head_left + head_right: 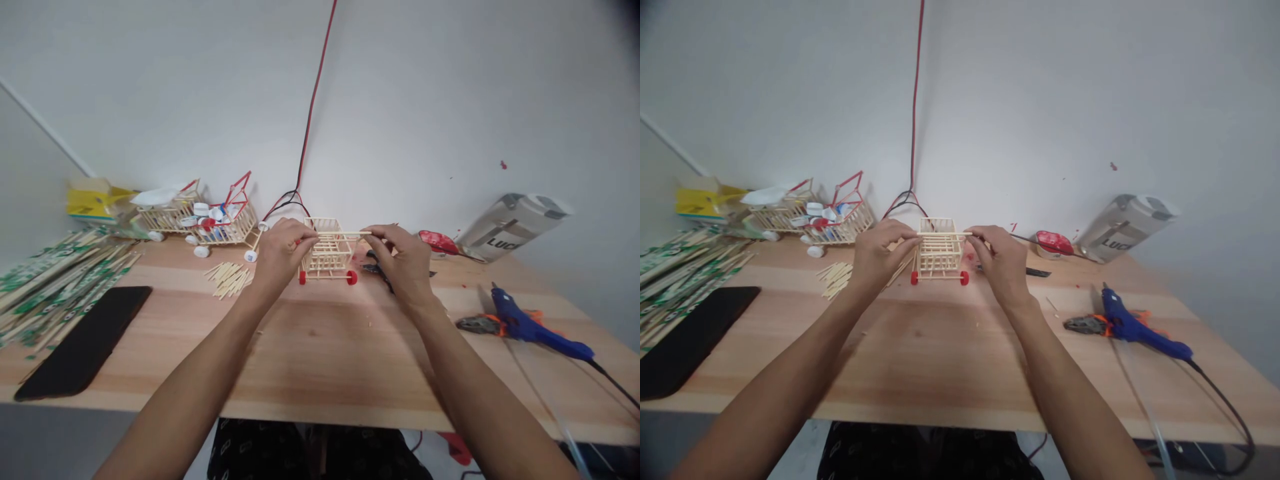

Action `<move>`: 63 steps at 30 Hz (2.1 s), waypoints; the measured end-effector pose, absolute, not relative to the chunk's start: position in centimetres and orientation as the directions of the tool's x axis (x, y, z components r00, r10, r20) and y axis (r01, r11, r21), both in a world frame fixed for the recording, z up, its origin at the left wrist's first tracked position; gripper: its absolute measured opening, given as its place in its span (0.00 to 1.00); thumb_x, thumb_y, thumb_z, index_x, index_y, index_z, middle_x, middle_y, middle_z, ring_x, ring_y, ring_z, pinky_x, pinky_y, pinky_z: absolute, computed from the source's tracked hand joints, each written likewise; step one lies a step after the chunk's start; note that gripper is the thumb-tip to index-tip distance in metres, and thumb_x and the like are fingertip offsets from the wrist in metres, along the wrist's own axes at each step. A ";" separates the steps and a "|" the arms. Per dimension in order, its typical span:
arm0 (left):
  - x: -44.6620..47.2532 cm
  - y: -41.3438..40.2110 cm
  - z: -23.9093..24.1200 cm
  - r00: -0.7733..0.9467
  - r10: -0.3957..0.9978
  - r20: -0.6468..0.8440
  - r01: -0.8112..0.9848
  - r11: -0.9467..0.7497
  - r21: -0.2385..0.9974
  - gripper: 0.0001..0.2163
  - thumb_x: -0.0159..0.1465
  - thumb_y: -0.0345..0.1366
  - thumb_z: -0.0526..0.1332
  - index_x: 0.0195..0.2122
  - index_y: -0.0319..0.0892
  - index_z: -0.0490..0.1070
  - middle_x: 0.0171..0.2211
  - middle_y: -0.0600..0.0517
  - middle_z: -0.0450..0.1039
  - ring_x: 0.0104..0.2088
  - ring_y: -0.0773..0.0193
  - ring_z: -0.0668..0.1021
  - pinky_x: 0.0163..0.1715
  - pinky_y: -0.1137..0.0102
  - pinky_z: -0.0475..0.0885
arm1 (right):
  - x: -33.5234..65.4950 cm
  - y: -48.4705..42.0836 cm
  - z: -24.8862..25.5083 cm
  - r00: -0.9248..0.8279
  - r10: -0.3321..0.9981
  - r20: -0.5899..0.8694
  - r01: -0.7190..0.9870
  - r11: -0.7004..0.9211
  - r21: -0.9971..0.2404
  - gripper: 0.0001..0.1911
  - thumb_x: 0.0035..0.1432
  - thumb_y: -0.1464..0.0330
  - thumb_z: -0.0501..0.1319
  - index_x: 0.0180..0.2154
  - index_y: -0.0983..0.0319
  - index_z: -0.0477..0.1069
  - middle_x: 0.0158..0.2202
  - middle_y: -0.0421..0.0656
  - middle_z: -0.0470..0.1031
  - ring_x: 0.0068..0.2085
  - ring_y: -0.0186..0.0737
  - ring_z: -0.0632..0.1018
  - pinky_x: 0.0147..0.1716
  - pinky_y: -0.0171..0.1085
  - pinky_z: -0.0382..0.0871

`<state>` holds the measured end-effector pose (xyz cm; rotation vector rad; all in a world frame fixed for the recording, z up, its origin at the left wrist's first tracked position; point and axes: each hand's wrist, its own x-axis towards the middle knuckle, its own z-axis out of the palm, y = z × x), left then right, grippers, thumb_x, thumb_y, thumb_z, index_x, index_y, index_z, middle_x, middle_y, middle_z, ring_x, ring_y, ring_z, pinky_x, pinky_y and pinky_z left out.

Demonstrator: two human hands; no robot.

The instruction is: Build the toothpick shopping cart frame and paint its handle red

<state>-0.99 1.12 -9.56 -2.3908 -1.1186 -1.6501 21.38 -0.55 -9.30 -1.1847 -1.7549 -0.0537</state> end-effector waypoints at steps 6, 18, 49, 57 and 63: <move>-0.8 1.1 -9.6 0.158 0.547 0.822 0.573 -0.729 0.374 0.02 0.61 0.32 0.64 0.31 0.43 0.76 0.30 0.52 0.78 0.35 0.63 0.78 0.38 0.66 0.71 | 21.3 -0.5 -9.3 -0.033 0.682 0.731 0.729 0.517 -0.449 0.09 0.62 0.65 0.57 0.39 0.58 0.76 0.39 0.43 0.81 0.35 0.39 0.78 0.36 0.38 0.70; -1.9 1.4 -8.5 0.062 0.758 0.649 0.445 -0.603 0.662 0.17 0.54 0.23 0.61 0.45 0.41 0.73 0.35 0.51 0.74 0.31 0.68 0.74 0.28 0.74 0.69 | 21.3 -0.4 -9.3 -0.038 0.668 0.743 0.735 0.522 -0.432 0.09 0.63 0.66 0.58 0.39 0.58 0.76 0.39 0.42 0.81 0.35 0.39 0.78 0.37 0.38 0.70; 1.2 -0.1 -10.2 0.099 0.889 0.447 0.389 -0.448 0.805 0.03 0.54 0.27 0.67 0.27 0.40 0.79 0.28 0.52 0.79 0.30 0.66 0.78 0.30 0.72 0.69 | 23.4 -0.3 -10.1 0.057 0.676 0.735 0.703 0.496 -0.510 0.09 0.61 0.65 0.59 0.39 0.59 0.77 0.38 0.41 0.81 0.31 0.35 0.76 0.32 0.36 0.69; 0.0 0.1 -9.2 0.192 0.944 0.268 0.412 -0.326 0.851 0.02 0.54 0.31 0.69 0.29 0.40 0.81 0.30 0.50 0.81 0.32 0.63 0.81 0.33 0.71 0.73 | 23.1 -0.4 -10.0 0.037 0.663 0.748 0.714 0.506 -0.484 0.08 0.61 0.66 0.60 0.39 0.59 0.77 0.37 0.41 0.80 0.30 0.35 0.75 0.31 0.35 0.68; -1.4 0.6 -8.9 0.280 0.948 0.150 0.372 -0.251 0.894 0.08 0.53 0.31 0.69 0.35 0.38 0.79 0.30 0.49 0.81 0.29 0.65 0.80 0.28 0.73 0.72 | 22.7 -0.6 -10.0 0.026 0.662 0.749 0.716 0.511 -0.477 0.07 0.61 0.67 0.60 0.39 0.59 0.77 0.37 0.40 0.80 0.28 0.33 0.73 0.31 0.35 0.66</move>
